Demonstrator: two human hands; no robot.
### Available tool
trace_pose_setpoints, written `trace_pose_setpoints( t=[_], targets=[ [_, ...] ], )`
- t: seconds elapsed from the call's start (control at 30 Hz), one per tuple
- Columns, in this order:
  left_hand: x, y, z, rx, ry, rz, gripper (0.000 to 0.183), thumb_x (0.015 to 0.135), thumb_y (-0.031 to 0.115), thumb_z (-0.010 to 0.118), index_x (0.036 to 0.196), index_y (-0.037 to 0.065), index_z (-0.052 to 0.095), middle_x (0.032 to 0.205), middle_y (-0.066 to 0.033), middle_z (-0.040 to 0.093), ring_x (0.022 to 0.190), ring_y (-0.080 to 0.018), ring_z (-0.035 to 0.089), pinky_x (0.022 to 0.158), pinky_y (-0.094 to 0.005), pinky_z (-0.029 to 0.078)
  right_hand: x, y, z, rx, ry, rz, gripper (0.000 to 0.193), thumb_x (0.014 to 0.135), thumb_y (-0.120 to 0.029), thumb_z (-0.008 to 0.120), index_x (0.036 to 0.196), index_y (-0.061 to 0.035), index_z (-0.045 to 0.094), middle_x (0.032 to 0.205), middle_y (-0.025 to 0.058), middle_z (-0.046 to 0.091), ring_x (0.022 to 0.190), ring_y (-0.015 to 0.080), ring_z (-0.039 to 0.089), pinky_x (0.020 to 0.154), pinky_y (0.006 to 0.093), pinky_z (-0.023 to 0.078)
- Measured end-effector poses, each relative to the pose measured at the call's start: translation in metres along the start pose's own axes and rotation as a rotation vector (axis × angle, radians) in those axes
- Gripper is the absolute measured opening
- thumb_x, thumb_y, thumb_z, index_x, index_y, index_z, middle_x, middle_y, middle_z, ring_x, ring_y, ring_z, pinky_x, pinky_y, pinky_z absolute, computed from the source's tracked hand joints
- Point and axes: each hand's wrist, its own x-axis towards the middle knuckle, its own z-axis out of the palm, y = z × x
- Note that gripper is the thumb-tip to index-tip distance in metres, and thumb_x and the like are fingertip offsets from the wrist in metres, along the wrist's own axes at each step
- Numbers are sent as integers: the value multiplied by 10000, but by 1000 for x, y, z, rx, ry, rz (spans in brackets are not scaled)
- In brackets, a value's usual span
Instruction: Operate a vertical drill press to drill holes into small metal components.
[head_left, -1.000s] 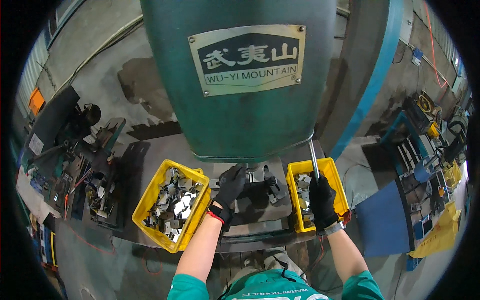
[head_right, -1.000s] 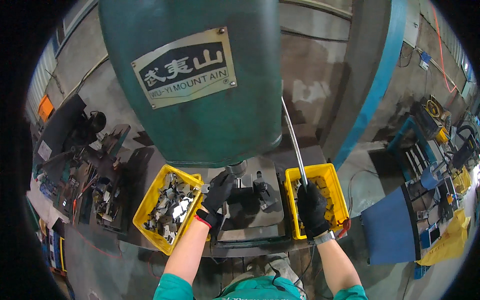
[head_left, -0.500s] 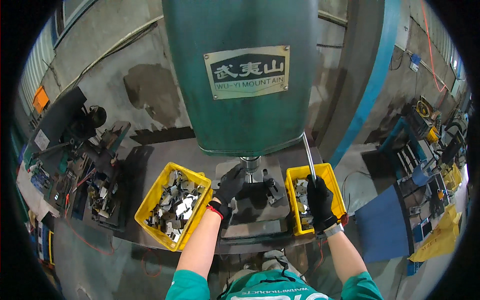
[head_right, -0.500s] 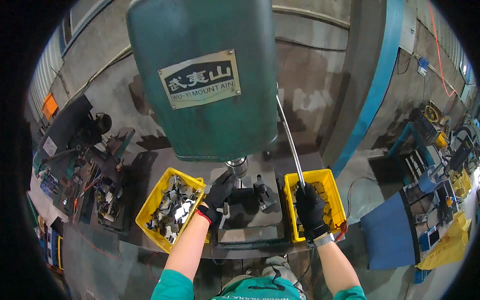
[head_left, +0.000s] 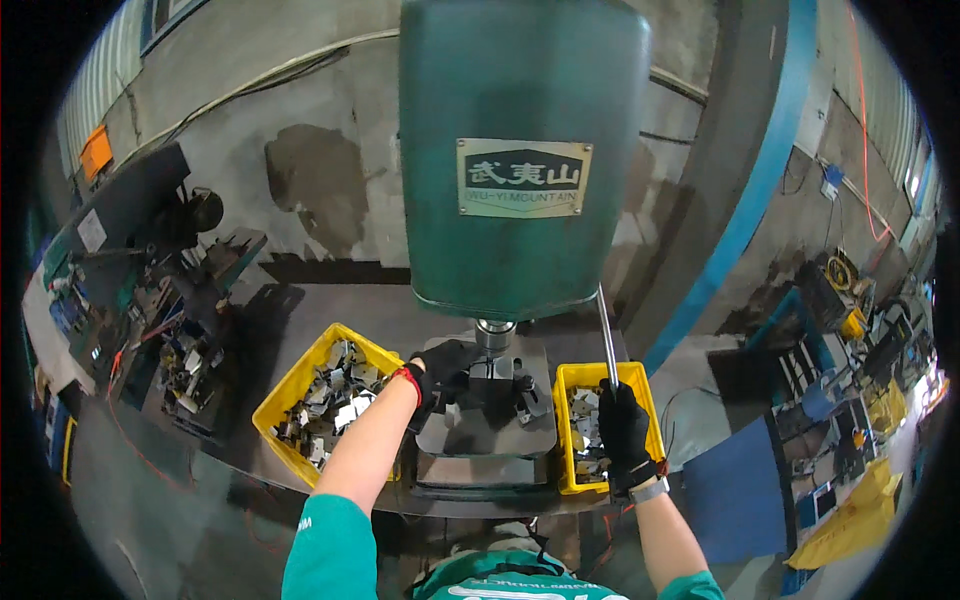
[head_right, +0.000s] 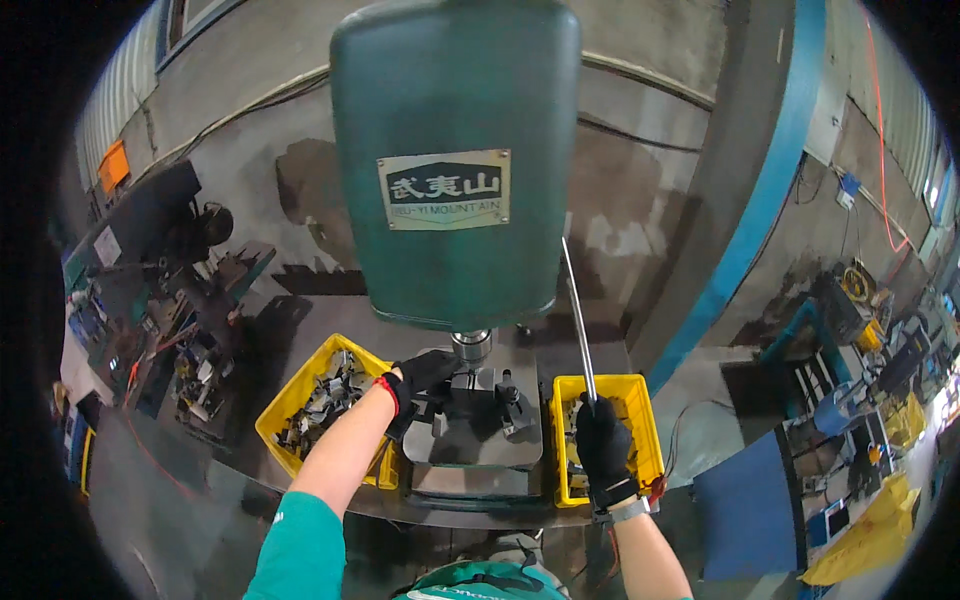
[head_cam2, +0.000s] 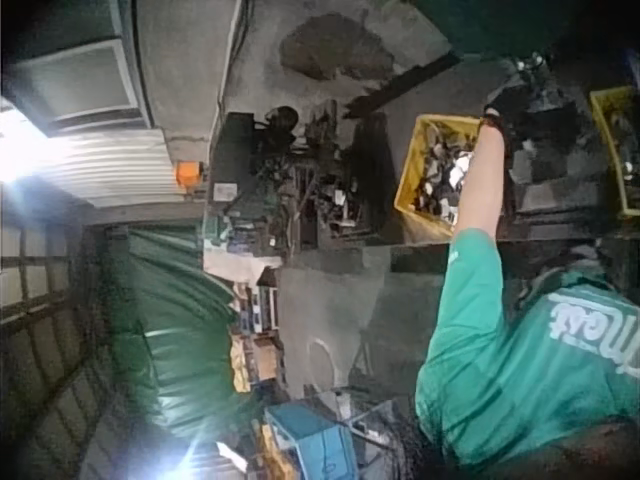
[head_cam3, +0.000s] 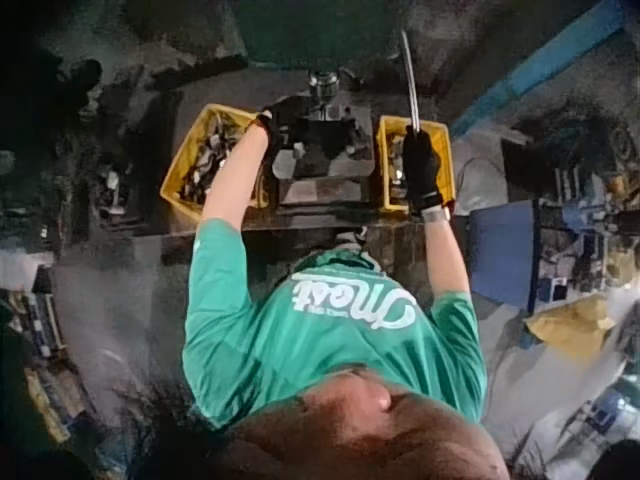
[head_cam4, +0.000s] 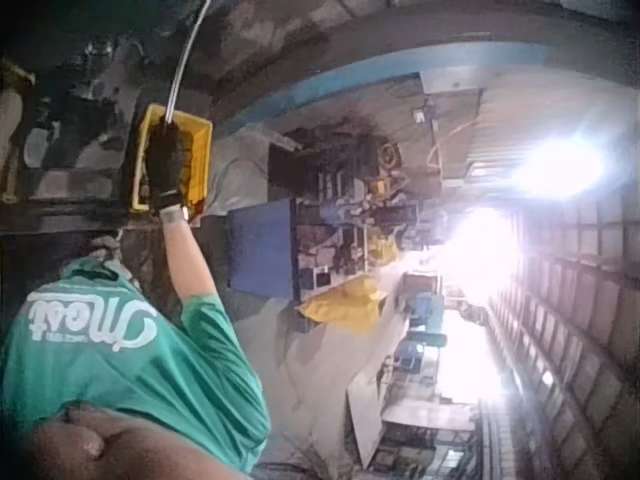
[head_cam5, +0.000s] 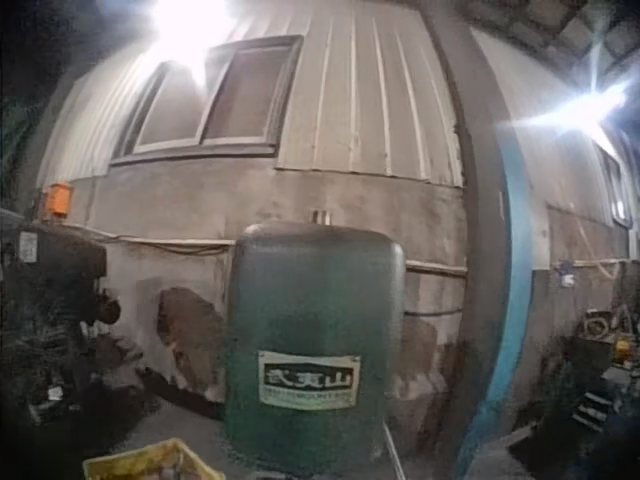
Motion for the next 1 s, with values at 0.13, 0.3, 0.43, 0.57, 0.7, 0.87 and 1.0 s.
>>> trace_pose_setpoints(
  t=[0.13,0.3,0.43,0.57,0.7,0.87,1.0],
  targets=[
    [6,3,-9,143,-102,-72,299,888,214,375,1069,67,562,960,-184,609,919,-327,575,820,-407,435,1,-11,-12,-104,-80,-8,168,879,-188,541,967,-56,596,743,109,617,663,251,609,571,315,467],
    [9,11,-14,54,-87,-103,333,903,260,334,1005,55,576,928,-179,615,836,-333,584,769,-408,439,0,-7,-12,727,-102,430,209,920,-200,502,975,-14,578,863,56,593,761,126,557,691,213,458],
    [9,28,-27,104,-202,-211,404,890,387,347,1069,85,547,1006,-145,608,872,-267,592,787,-376,430,-1,-14,-19,276,-146,204,218,919,-205,501,1002,-17,576,845,53,596,743,131,561,680,224,464],
    [20,27,-32,-41,-458,-459,452,883,449,360,1062,83,554,970,-124,621,831,-221,608,751,-352,441,-2,-8,-25,285,-180,376,204,908,-183,517,1016,-18,571,827,36,599,734,129,572,651,224,462],
    [21,-7,-12,-204,-225,-378,392,865,405,431,1017,71,570,923,-93,626,805,-185,601,717,-328,442,3,-39,-41,822,-91,555,146,872,-46,544,1009,1,563,807,21,589,708,85,545,573,229,446],
    [24,-12,-6,-441,209,-236,332,845,346,498,987,57,578,891,-67,623,793,-154,590,698,-313,445,0,-25,-49,859,-139,546,169,865,-30,544,1032,-9,553,846,11,581,711,74,535,589,222,464],
    [12,5,-13,-704,511,-124,289,828,300,552,962,46,584,866,-46,620,784,-130,582,682,-301,447,2,-38,-47,923,-82,628,128,870,-46,542,995,-26,562,806,2,569,667,67,521,555,210,443]
  ],
)
